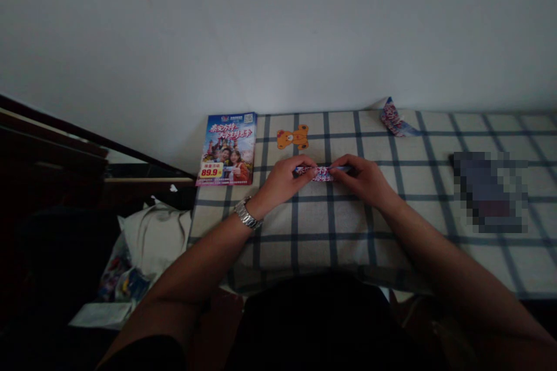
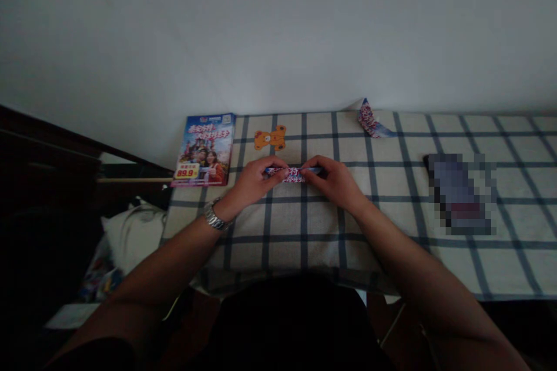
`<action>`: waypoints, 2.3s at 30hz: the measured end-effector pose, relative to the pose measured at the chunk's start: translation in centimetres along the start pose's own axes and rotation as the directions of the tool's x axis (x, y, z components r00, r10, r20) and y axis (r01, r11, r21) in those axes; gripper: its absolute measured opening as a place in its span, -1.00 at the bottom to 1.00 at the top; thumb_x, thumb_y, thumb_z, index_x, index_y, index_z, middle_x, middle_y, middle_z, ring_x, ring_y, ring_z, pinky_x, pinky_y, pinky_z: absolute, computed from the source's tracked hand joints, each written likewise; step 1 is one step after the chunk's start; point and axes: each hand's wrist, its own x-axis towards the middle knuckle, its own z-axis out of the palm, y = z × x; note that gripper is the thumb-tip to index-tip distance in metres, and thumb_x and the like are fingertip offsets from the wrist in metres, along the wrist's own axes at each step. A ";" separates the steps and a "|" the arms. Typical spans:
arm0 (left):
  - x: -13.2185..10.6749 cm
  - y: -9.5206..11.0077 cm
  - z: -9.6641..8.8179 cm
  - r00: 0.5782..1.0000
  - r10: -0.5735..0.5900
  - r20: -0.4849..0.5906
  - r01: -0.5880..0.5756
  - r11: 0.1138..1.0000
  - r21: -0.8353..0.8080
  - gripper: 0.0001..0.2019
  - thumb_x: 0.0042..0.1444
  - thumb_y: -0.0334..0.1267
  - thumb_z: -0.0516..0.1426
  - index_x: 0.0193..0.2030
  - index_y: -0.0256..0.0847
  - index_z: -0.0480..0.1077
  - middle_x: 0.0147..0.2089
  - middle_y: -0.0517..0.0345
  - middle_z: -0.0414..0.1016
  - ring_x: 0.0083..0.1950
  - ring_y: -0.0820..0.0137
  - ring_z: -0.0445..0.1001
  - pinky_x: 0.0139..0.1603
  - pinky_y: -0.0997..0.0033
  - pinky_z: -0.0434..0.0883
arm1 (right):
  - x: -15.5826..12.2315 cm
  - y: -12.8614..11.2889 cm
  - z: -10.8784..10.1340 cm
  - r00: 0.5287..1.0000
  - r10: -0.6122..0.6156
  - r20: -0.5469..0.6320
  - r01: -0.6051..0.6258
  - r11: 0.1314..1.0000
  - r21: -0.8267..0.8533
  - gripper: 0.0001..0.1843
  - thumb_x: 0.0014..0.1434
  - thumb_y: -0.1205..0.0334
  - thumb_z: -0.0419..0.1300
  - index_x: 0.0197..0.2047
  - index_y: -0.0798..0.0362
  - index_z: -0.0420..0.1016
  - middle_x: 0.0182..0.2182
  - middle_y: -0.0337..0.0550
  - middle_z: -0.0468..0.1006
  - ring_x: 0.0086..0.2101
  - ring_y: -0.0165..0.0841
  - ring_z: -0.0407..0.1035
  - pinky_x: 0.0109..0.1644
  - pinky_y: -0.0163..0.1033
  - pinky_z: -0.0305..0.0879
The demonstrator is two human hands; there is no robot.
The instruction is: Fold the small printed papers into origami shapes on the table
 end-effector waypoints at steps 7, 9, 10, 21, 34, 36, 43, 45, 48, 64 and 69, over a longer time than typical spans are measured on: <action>0.1 -0.2 -0.1 0.998 -0.051 -0.029 0.050 0.998 -0.049 -0.86 0.38 -0.17 0.26 -0.13 -0.18 0.59 -0.20 0.17 0.68 -0.19 0.38 0.59 -0.15 0.40 0.45 | -0.1 -0.3 0.3 0.994 -0.088 -0.062 0.086 0.996 -0.031 -0.68 0.35 -0.04 0.36 0.05 -0.06 0.63 -0.21 -0.15 0.69 -0.31 -0.26 0.54 -0.28 -0.18 0.46; 0.2 -0.3 -0.1 0.997 -0.071 -0.038 0.068 0.994 -0.085 -0.85 0.37 -0.16 0.26 -0.13 -0.19 0.60 -0.21 0.16 0.67 -0.20 0.39 0.59 -0.16 0.41 0.45 | -0.1 -0.4 0.2 0.972 -0.231 -0.049 0.227 0.971 -0.068 -0.62 0.31 0.02 0.41 0.14 -0.07 0.59 -0.06 -0.09 0.67 -0.14 -0.19 0.58 -0.10 -0.11 0.54; 0.2 -0.4 -0.2 0.996 -0.082 -0.040 0.078 0.992 -0.097 -0.84 0.37 -0.16 0.26 -0.12 -0.19 0.60 -0.21 0.16 0.68 -0.20 0.39 0.59 -0.16 0.41 0.45 | 0.0 -0.4 0.2 0.951 -0.307 -0.031 0.302 0.948 -0.097 -0.60 0.30 0.05 0.43 0.16 -0.08 0.58 0.00 -0.06 0.65 -0.05 -0.16 0.57 0.01 -0.05 0.55; 0.1 -0.4 0.2 0.990 -0.143 0.008 0.140 0.949 -0.283 -0.72 0.34 -0.03 0.29 -0.03 -0.21 0.55 -0.22 0.13 0.64 -0.31 0.42 0.57 -0.28 0.47 0.46 | 0.2 -0.2 0.0 0.813 -0.579 0.060 0.560 0.750 -0.352 -0.75 0.39 0.24 0.34 0.11 -0.09 0.61 0.03 -0.04 0.69 0.03 -0.13 0.57 0.14 0.05 0.53; 0.1 0.4 0.0 0.990 -0.125 0.065 0.137 0.955 -0.262 -0.52 0.45 0.17 0.11 -0.20 -0.23 0.56 -0.32 0.11 0.61 -0.33 0.41 0.56 -0.26 0.45 0.49 | -0.2 -0.7 0.1 0.851 -0.523 0.057 0.518 0.813 -0.266 -0.80 0.43 0.28 0.27 0.06 -0.07 0.66 -0.07 -0.11 0.75 -0.08 -0.22 0.65 0.02 -0.09 0.61; 0.0 0.5 0.0 0.990 -0.127 0.063 0.138 0.963 -0.231 -0.48 0.49 0.18 0.04 -0.16 -0.23 0.57 -0.32 0.10 0.62 -0.33 0.41 0.57 -0.24 0.44 0.49 | -0.3 -0.8 0.1 0.867 -0.496 0.043 0.491 0.838 -0.239 -0.82 0.42 0.28 0.27 0.04 -0.06 0.66 -0.08 -0.10 0.75 -0.09 -0.22 0.65 0.03 -0.11 0.61; -0.2 0.5 -0.2 0.996 0.086 -0.038 -0.088 0.996 -0.032 -0.65 0.45 0.09 0.17 0.02 -0.14 0.59 -0.04 0.03 0.67 -0.01 0.29 0.62 0.06 0.28 0.52 | -0.4 -0.9 0.0 0.925 -0.380 -0.026 0.370 0.911 -0.184 -0.93 0.40 0.23 0.29 -0.10 -0.03 0.63 -0.21 -0.13 0.73 -0.28 -0.28 0.62 -0.23 -0.23 0.56; -0.3 0.6 -0.1 0.987 0.154 -0.050 -0.155 0.988 -0.017 -0.72 0.40 0.01 0.25 0.06 -0.12 0.57 -0.01 0.05 0.65 0.02 0.30 0.61 0.11 0.26 0.51 | -0.4 -1.0 0.0 0.937 -0.350 -0.022 0.341 0.923 -0.178 -0.93 0.39 0.22 0.29 -0.12 -0.02 0.62 -0.24 -0.15 0.71 -0.33 -0.31 0.60 -0.28 -0.25 0.54; -0.4 0.9 0.0 0.985 0.166 -0.039 -0.166 0.986 0.016 -0.82 0.39 -0.10 0.28 0.00 -0.09 0.57 -0.06 0.11 0.64 -0.02 0.33 0.60 0.09 0.28 0.51 | -0.4 -1.0 0.0 0.946 -0.323 0.014 0.321 0.935 -0.153 -0.90 0.39 0.18 0.29 -0.13 -0.02 0.62 -0.25 -0.14 0.71 -0.33 -0.30 0.59 -0.27 -0.23 0.55; -0.5 1.6 0.7 0.987 0.142 -0.070 -0.139 0.989 0.041 -0.91 0.40 -0.20 0.25 -0.13 -0.12 0.56 -0.17 0.17 0.63 -0.13 0.37 0.58 -0.02 0.34 0.48 | -0.6 -1.5 0.4 0.959 -0.284 0.002 0.282 0.953 -0.112 -0.91 0.37 0.16 0.31 -0.13 -0.02 0.61 -0.30 -0.18 0.68 -0.36 -0.34 0.55 -0.27 -0.26 0.51; -0.5 1.5 0.8 0.988 0.140 -0.064 -0.138 0.990 0.039 -0.92 0.41 -0.21 0.24 -0.13 -0.10 0.56 -0.17 0.16 0.63 -0.13 0.37 0.58 -0.02 0.33 0.50 | -0.6 -2.1 0.5 0.957 -0.287 -0.031 0.284 0.955 -0.083 -0.86 0.39 0.10 0.31 -0.07 -0.04 0.61 -0.20 -0.13 0.68 -0.27 -0.29 0.58 -0.24 -0.23 0.55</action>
